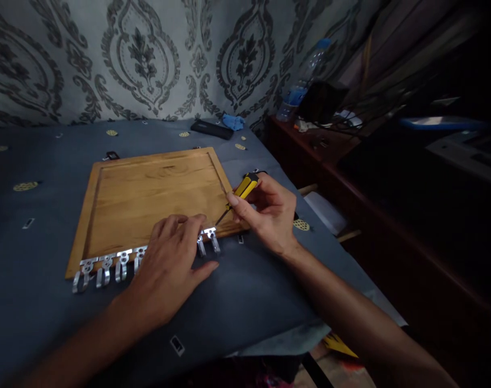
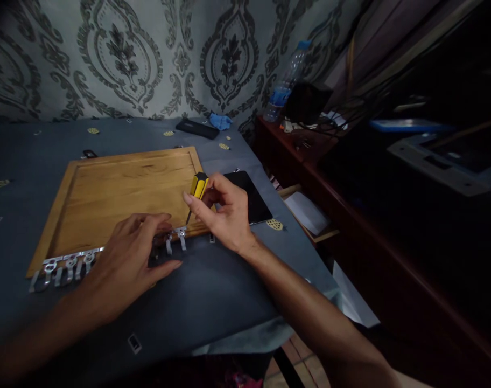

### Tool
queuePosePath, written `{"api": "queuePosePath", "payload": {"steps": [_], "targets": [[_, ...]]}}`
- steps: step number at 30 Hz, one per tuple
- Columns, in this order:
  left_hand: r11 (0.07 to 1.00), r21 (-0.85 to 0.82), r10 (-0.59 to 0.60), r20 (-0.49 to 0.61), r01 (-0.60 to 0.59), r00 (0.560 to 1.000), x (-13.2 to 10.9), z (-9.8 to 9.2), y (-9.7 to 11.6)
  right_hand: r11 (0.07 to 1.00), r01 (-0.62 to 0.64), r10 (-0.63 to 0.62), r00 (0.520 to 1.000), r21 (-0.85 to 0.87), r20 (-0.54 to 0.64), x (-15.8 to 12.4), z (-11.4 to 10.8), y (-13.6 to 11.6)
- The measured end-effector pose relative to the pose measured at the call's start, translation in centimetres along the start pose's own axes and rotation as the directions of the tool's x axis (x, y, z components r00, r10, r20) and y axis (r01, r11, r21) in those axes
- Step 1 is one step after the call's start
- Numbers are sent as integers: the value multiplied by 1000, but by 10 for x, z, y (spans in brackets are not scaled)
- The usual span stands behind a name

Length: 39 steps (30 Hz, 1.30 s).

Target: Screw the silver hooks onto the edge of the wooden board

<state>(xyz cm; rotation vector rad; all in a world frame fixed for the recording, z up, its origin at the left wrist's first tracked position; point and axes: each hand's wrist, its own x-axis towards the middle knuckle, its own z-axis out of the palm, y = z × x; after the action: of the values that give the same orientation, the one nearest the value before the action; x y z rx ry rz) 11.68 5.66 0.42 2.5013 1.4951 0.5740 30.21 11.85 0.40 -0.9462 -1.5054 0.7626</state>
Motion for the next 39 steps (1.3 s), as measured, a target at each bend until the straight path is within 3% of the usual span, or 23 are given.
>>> {"api": "queuePosePath", "payload": {"steps": [7, 27, 32, 35, 39], "targets": [[1000, 9, -11, 52, 11, 999, 12, 7, 6, 1000, 6, -6, 1000, 14, -7, 1, -2, 1], [1000, 6, -25, 37, 25, 999, 15, 17, 5, 999, 23, -22, 1000, 27, -11, 1, -3, -1], [1000, 16, -19, 54, 18, 998, 16, 6, 3, 1000, 17, -16, 1000, 25, -7, 1, -3, 0], [999, 36, 35, 25, -36, 999, 10, -7, 7, 1000, 22, -22, 1000, 4, -1, 1, -3, 4], [959, 47, 280, -21, -279, 960, -16, -8, 19, 997, 52, -51, 998, -64, 25, 2, -3, 9]]}}
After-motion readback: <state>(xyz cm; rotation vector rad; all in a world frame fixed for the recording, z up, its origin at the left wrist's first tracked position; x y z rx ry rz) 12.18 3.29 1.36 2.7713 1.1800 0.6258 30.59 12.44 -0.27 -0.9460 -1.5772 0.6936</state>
